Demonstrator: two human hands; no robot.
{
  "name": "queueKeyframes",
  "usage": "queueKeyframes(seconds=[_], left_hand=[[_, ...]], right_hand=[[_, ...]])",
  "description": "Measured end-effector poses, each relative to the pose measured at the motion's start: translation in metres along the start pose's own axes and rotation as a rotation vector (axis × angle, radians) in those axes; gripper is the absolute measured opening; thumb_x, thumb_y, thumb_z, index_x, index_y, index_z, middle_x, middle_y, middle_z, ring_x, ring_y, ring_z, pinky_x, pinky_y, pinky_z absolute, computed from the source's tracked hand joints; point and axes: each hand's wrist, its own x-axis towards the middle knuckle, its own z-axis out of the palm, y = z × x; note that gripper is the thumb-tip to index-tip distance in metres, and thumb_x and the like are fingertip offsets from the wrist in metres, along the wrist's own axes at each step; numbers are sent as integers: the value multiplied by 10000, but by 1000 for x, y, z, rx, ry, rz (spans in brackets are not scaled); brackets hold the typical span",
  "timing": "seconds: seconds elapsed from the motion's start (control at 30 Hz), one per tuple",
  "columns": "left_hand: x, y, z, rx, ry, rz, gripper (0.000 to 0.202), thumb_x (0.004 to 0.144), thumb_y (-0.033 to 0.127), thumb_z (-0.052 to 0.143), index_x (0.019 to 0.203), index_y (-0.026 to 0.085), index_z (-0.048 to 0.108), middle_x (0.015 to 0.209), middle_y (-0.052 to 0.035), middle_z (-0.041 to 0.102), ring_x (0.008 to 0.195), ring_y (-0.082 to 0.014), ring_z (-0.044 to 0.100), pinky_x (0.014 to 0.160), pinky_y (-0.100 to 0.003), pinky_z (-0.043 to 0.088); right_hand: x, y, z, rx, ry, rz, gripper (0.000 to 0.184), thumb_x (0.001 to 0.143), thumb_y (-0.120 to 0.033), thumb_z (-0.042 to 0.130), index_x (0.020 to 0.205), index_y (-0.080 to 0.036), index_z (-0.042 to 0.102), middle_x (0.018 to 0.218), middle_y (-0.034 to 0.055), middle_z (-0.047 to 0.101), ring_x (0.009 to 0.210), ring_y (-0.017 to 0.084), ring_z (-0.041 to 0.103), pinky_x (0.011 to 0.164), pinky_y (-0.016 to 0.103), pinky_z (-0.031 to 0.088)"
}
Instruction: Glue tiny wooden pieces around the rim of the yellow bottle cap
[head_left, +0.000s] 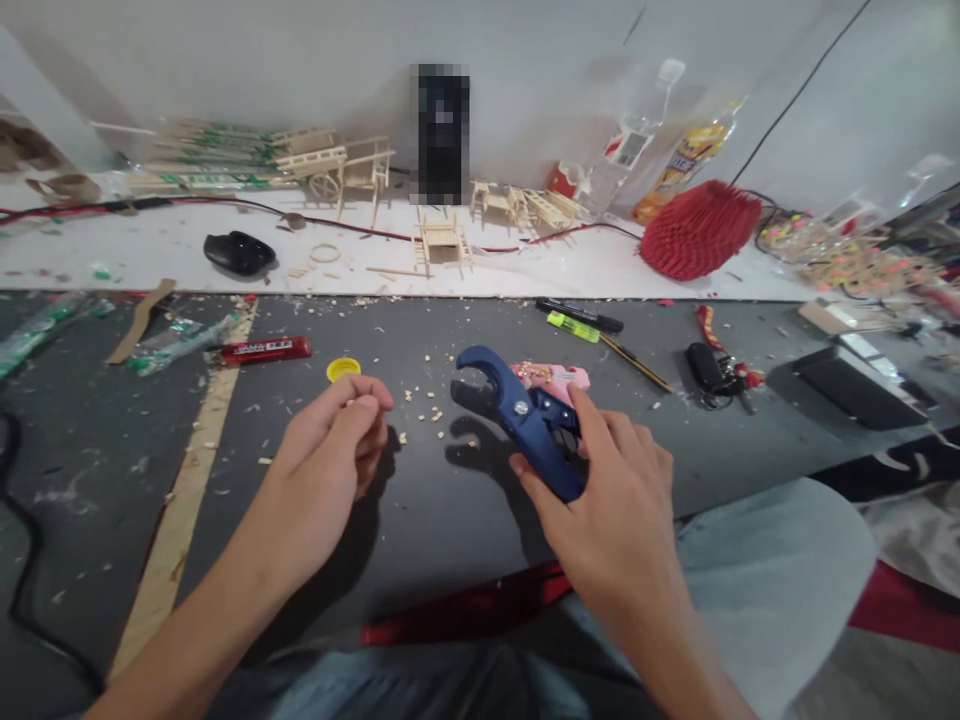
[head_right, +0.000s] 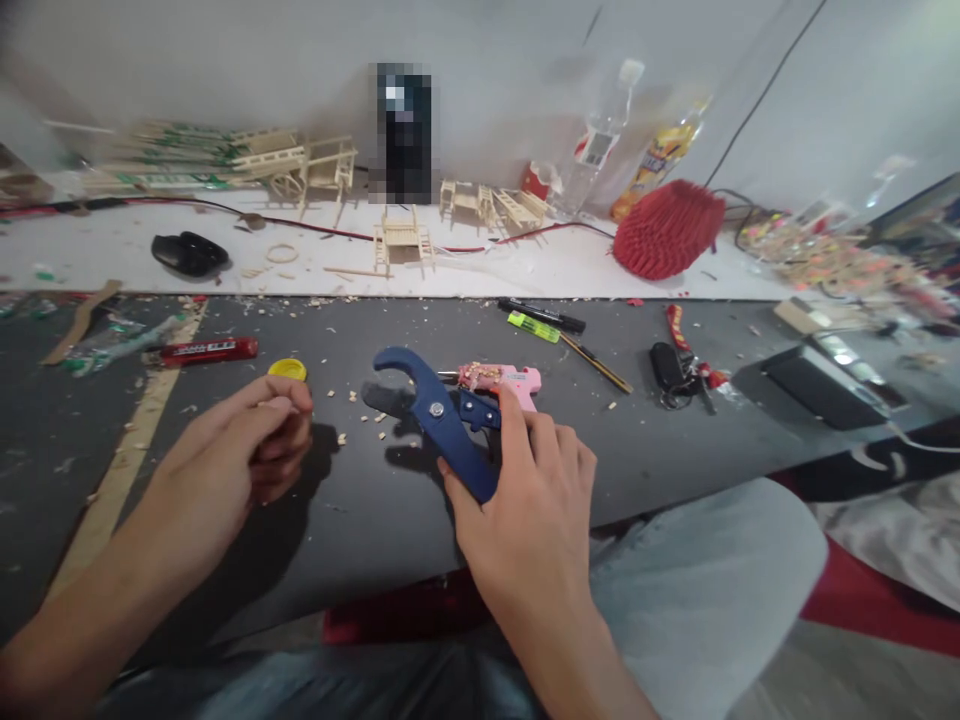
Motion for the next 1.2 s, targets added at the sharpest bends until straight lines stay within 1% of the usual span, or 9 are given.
queueKeyframes(seconds=[0.1, 0.2, 0.3, 0.4, 0.57, 0.67, 0.8, 1.03, 1.2], left_hand=[[-5, 2, 2, -21, -62, 7, 393, 914, 518, 804, 803, 219, 574, 631, 107, 398, 480, -67, 307, 433, -196, 299], [-15, 6, 2, 7, -106, 33, 375, 888, 544, 790, 803, 230, 604, 682, 60, 501, 568, -104, 428, 523, -218, 426], [-28, 8, 0, 93, -133, 18, 406, 1023, 654, 713, 930, 259, 683, 663, 64, 478, 573, -126, 402, 498, -209, 361], [-40, 9, -4, 169, -145, -8, 461, 1043, 738, 663, 1004, 282, 721, 669, 75, 406, 572, -130, 323, 475, -204, 280], [-48, 16, -2, 285, -191, 14, 585, 1055, 788, 582, 811, 261, 653, 651, 59, 434, 560, -136, 382, 477, -214, 332], [-51, 17, -2, 378, -195, 76, 649, 1058, 831, 519, 769, 259, 626, 613, 64, 409, 521, -134, 366, 462, -225, 321], [-56, 10, -6, 519, -54, 128, 662, 1070, 829, 484, 763, 258, 617, 616, 53, 467, 539, -139, 426, 492, -231, 350], [-53, 8, -8, 477, -50, 84, 693, 1027, 870, 505, 698, 261, 544, 599, 48, 482, 509, -146, 411, 425, -235, 323], [-54, 5, -8, 575, 80, 138, 640, 1053, 769, 542, 661, 264, 571, 599, 26, 513, 537, -175, 452, 438, -261, 347]], right_hand=[[-1, -10, -9, 453, -134, 132, 493, 1013, -484, 693, 1441, -244, 734, 1288, 121, 820, 1149, 367, 768, 972, 491, 621], [1, -19, -13, 737, -279, 243, 334, 989, -528, 734, 1135, -245, 833, 1033, 58, 849, 947, 297, 795, 834, 375, 636], [8, -20, -14, 775, -328, 252, 312, 1007, -521, 713, 962, -227, 809, 983, 54, 834, 888, 267, 764, 729, 322, 581], [13, -19, -18, 740, -356, 210, 395, 1032, -567, 676, 880, -216, 771, 987, 68, 822, 872, 260, 734, 635, 299, 497], [10, -29, -32, 815, -493, 149, 249, 1012, -470, 692, 1011, -253, 815, 885, 9, 786, 795, 226, 699, 713, 297, 546], [5, -37, -35, 832, -585, 92, 288, 1030, -523, 701, 1064, -262, 819, 902, 5, 785, 804, 223, 696, 735, 302, 542], [2, -41, -33, 854, -653, 37, 363, 1075, -578, 653, 1046, -245, 794, 901, 11, 762, 761, 202, 653, 666, 289, 499], [1, -44, -35, 736, -598, 23, 207, 997, -403, 692, 1127, -271, 786, 1003, 34, 805, 898, 254, 751, 812, 341, 557], [-5, -45, -32, 671, -557, 33, 196, 941, -340, 698, 1120, -307, 772, 1051, 20, 816, 937, 265, 772, 839, 364, 544]])
